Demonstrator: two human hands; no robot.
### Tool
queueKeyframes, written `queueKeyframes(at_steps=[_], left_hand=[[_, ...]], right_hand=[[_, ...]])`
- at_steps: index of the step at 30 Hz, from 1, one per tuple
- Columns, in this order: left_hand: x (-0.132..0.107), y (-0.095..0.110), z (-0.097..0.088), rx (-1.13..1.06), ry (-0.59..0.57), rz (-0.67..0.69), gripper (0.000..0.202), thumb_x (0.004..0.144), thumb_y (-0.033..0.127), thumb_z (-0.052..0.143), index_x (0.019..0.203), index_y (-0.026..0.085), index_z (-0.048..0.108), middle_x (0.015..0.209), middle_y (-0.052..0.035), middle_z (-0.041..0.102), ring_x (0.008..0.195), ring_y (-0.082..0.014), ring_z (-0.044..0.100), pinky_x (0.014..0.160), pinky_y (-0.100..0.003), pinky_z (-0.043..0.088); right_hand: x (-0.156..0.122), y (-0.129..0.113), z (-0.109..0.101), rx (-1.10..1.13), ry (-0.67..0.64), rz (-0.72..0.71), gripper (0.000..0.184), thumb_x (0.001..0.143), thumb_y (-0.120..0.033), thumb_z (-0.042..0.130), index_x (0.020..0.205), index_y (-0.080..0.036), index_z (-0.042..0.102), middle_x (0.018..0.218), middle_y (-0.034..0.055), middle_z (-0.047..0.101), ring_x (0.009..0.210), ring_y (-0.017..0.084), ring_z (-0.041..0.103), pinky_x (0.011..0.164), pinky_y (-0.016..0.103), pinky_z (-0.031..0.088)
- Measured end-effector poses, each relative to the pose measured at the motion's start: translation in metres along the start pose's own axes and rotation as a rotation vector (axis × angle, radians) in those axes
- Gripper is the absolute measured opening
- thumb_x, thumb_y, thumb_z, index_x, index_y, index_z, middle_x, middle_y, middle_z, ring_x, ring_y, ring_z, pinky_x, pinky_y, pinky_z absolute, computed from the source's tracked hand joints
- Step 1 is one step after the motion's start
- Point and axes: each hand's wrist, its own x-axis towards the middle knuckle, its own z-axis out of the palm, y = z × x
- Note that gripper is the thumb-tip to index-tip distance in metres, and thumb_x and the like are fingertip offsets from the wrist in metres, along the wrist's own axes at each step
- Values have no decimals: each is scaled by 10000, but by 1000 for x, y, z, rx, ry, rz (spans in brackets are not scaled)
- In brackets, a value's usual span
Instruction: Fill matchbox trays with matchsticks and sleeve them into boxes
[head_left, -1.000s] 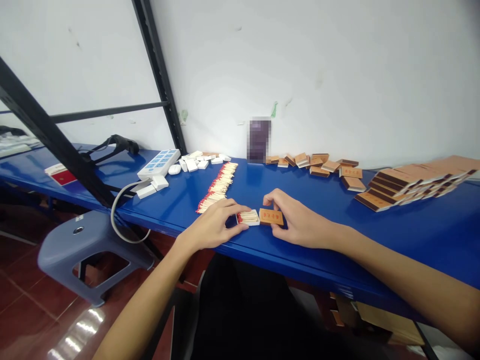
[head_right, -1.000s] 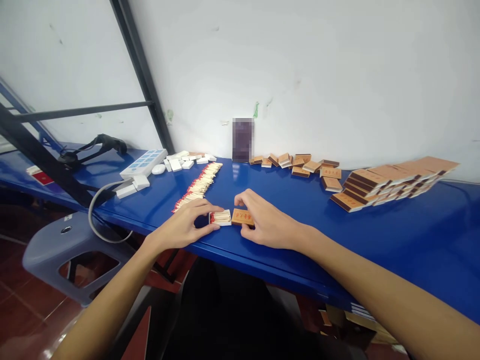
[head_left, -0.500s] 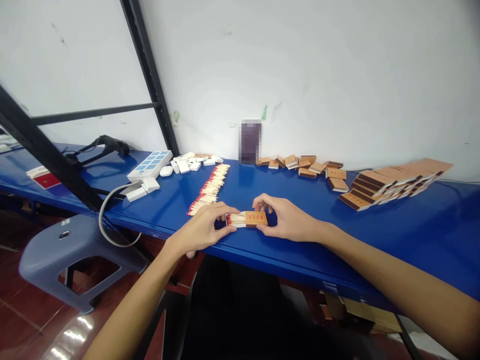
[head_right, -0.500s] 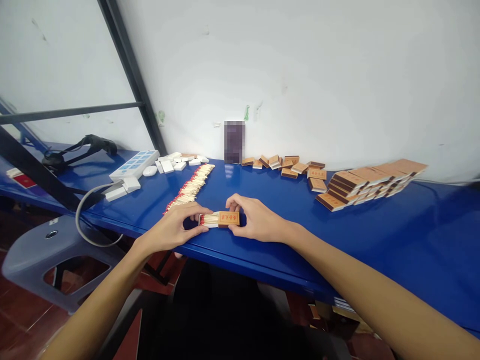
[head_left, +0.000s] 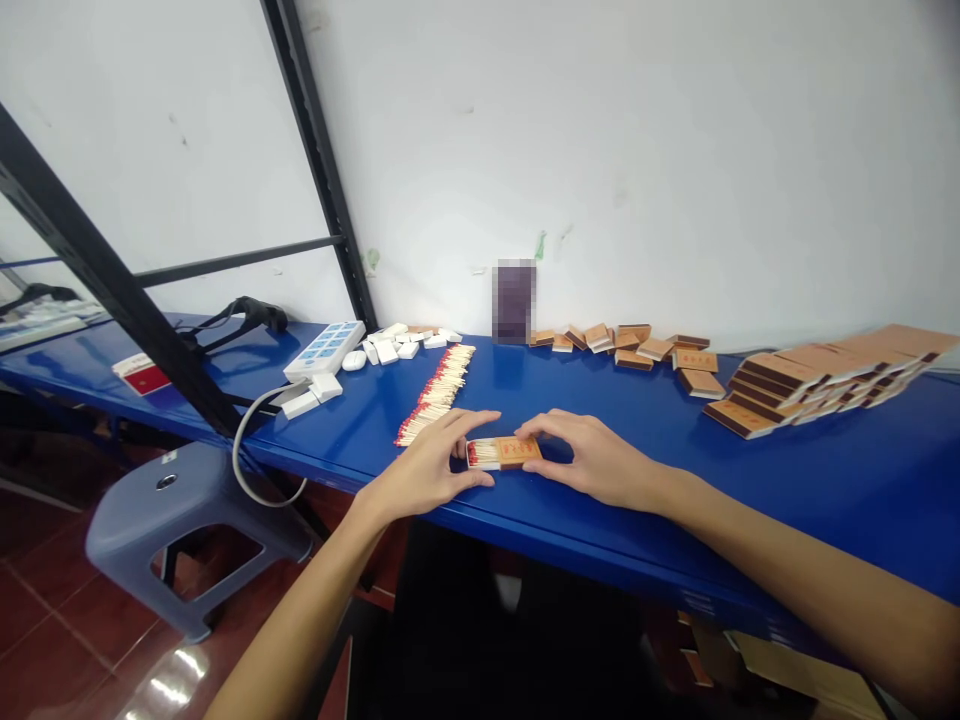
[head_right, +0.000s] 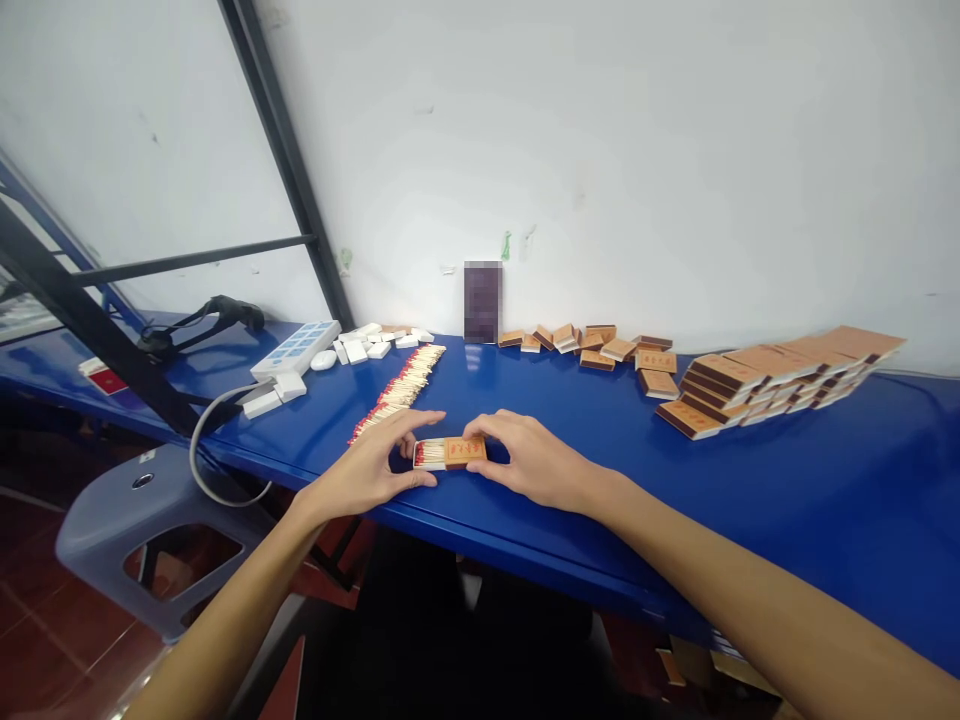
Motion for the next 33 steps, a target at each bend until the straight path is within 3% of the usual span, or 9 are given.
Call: queueKeyframes(at_steps=[2,7,9,16,23,26,29,33], left_hand=[[1,0,0,-2,14,5,705,820,378,755,1441,303,430,1239,-72,557,770,-128,524,813,-324,496],[3,-1,0,22,1,-12,545,822,334,755,1322,235,559,947,-22,619,785,-151,537,783,-313,477],[3,-1,1,12,6,-12,463,838,293,734,1275,226,594,920,-16,625,791,-151,553,766,-305,478],[1,6,4,-33,-2,32,506,790,267,768,1265,239,594,1120,-49,611,909,-159,601,883,-337,522],[3,8,7,1,7,77,478,826,248,712,1284,262,575,1191,-58,565,906,-149,602,892,-341,544],[1,9,8,103,20,86,421,859,270,673,1271,247,588,1225,-70,565,1012,-186,599,954,-361,522],[0,11,9,261,15,101,354,902,304,616,1246,225,612,1232,-84,577,1147,-235,555,1049,-410,459],[2,10,8,361,6,126,305,937,334,559,1203,209,641,1194,-88,610,1145,-244,544,1053,-432,443]], right_hand=[[0,-3,2,-6,2,0,284,905,-391,610,1147,-245,627,1089,63,699,1011,243,648,890,421,511],[0,-2,-1,-24,8,2,284,903,-373,612,1155,-243,639,1104,68,699,1013,246,648,895,425,510],[-1,2,-3,-13,-4,5,286,891,-397,632,1137,-254,651,1099,57,706,996,240,654,891,414,509],[3,1,1,18,-13,-28,302,892,-418,646,1133,-237,663,1098,58,712,1003,233,652,892,385,500],[3,-5,4,1,-15,-57,279,915,-402,611,1128,-224,647,1105,71,703,1013,235,641,881,379,498],[3,-4,3,-113,12,-24,261,926,-360,585,1135,-212,635,1105,79,691,1033,240,627,879,375,494],[6,1,-4,-402,42,36,230,927,-288,548,1103,-162,627,1084,123,668,1017,276,613,864,398,485],[-2,21,-37,-720,113,179,167,895,-231,536,1010,-141,616,1012,152,645,942,294,606,787,386,477]])
